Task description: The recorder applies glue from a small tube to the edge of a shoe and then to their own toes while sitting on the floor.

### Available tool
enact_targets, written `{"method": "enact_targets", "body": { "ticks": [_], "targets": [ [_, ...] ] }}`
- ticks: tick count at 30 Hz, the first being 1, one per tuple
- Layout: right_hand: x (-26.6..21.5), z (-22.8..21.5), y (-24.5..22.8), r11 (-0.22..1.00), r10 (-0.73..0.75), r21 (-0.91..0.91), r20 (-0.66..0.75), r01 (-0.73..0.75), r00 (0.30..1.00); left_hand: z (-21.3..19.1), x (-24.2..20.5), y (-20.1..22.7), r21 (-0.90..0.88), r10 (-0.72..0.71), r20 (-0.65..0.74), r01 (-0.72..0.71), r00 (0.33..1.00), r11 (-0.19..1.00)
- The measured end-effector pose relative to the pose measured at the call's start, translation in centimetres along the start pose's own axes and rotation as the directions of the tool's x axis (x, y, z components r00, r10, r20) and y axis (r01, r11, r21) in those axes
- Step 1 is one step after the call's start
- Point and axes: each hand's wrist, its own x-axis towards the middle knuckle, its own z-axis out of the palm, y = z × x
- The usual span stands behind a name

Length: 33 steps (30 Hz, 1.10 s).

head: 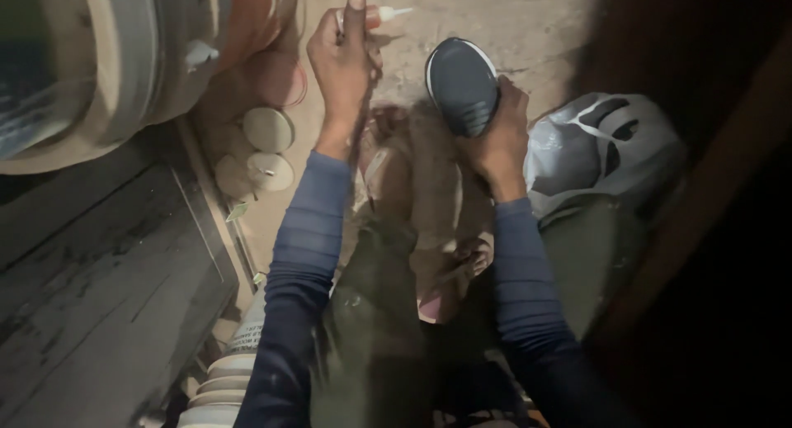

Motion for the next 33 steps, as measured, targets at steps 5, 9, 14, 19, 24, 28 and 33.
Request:
{"method": "enact_targets", "body": {
  "ticks": [5, 9, 14, 19, 24, 28, 33],
  "targets": [
    [-0.8, 0.7, -1.4, 0.974, -0.148, -0.186, -0.111, 0.126, 0.983, -0.4, -0.6, -0.6, -0.104, 0.000, -0.038, -0.004, 0.999, 0.995],
    [0.2, 1.9, -5.5, 0.926, -0.308, 0.154, -0.221, 0.345, 0.925, -0.6, -1.7, -0.9, -0.287, -0.270, 0.007, 0.260, 0.963, 0.922],
    [3.0, 4.2, -10.6, 0.592, -0.186, 0.805, 0.112, 0.021, 0.976, -1.2, -5.8, 1.3, 0.153, 0.260, 0.241, -0.301, 0.935, 0.941],
    [2.8, 3.5, -11.7, 0.548, -0.214, 0.803, 0.405, -0.234, 0.889, -1.6, -6.2, 0.4, -0.249, -0.235, 0.232, 0.291, 0.944, 0.924],
    [2.8, 3.7, -10.7, 0.553, -0.335, 0.819, 0.385, -0.152, 0.860, -1.0, -6.3, 3.2, -0.223, -0.426, 0.109, 0.440, 0.898, 0.870],
    [2.5, 4.6, -10.6, 0.592, -0.357, 0.806, 0.280, -0.017, 0.891, -1.5, -6.5, 1.4, -0.029, -0.295, 0.086, 0.298, 0.952, 0.954],
    [1.1, 5.2, -11.8, 0.642, -0.343, 0.751, 0.099, 0.156, 0.934, -2.6, -8.0, -0.9, 0.298, 0.318, 0.242, -0.382, 0.917, 0.875]
  ]
}}
